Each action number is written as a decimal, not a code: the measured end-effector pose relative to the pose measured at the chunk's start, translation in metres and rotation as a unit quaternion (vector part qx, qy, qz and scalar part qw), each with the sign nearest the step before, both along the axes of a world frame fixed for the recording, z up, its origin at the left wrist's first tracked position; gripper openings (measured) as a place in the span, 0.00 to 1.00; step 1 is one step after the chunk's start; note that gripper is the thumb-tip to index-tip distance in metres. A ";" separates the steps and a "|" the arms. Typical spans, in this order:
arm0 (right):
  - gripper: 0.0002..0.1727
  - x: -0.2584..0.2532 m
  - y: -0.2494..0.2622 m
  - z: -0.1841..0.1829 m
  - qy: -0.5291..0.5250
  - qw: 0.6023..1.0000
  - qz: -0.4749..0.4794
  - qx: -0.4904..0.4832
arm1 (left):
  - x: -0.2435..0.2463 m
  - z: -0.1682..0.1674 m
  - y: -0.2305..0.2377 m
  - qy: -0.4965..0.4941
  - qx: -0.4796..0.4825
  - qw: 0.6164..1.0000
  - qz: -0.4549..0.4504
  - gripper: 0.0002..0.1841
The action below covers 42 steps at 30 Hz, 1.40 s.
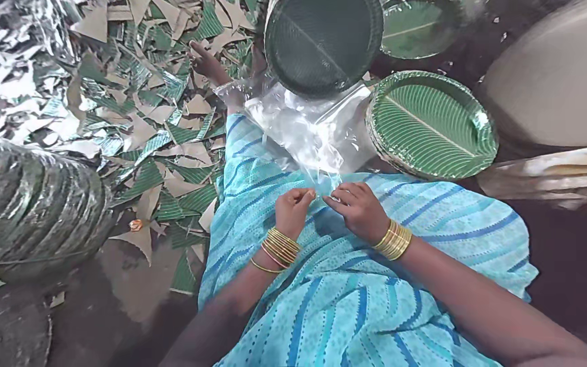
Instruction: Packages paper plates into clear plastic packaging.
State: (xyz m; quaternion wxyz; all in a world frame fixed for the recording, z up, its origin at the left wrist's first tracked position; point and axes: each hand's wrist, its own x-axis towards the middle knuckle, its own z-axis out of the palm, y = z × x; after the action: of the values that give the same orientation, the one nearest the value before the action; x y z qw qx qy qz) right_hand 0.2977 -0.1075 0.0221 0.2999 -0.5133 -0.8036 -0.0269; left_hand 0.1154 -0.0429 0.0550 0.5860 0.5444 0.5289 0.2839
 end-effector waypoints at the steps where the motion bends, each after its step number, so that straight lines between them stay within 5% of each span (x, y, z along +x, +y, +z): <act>1: 0.22 0.001 0.000 0.000 0.001 1.000 -0.004 -0.006 | 0.000 -0.003 0.000 -0.014 -0.010 1.000 0.012 0.08; 4: 0.16 0.003 0.001 0.000 0.028 0.999 -0.010 -0.042 | -0.003 -0.008 0.001 -0.063 -0.056 0.994 0.068 0.04; 8: 0.24 -0.006 0.000 0.005 0.145 0.982 -0.019 -0.123 | -0.005 -0.011 0.003 -0.085 -0.054 0.993 0.068 0.04; 17: 0.07 -0.013 0.014 0.012 0.309 0.928 -0.083 -0.191 | 0.002 -0.020 0.000 -0.112 -0.022 0.993 0.017 0.07; 21: 0.08 0.008 0.023 0.029 0.305 0.928 -0.113 -0.184 | -0.001 -0.019 -0.001 -0.120 -0.016 0.993 0.016 0.05; 26: 0.12 -0.003 0.016 0.029 0.263 0.919 -0.042 -0.290 | 0.003 -0.021 -0.001 -0.123 -0.015 0.992 -0.004 0.04; 32: 0.06 0.001 0.018 0.027 0.330 0.907 -0.059 -0.255 | 0.003 -0.025 -0.002 -0.128 0.000 0.992 -0.017 0.06; 37: 0.10 0.040 0.026 0.042 0.376 0.893 -0.162 -0.186 | -0.001 -0.018 -0.001 -0.117 0.000 0.993 0.012 0.05; 42: 0.09 0.087 0.040 0.070 0.431 0.867 -0.248 -0.043 | -0.033 -0.002 -0.007 0.011 0.060 0.998 0.010 0.04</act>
State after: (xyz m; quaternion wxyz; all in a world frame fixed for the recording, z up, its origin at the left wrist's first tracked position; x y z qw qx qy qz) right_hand 0.3850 -0.0674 0.0919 0.5775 -0.6687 -0.4409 0.1580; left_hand 0.0820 -0.0497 0.0526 0.5436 0.5762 0.5230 0.3147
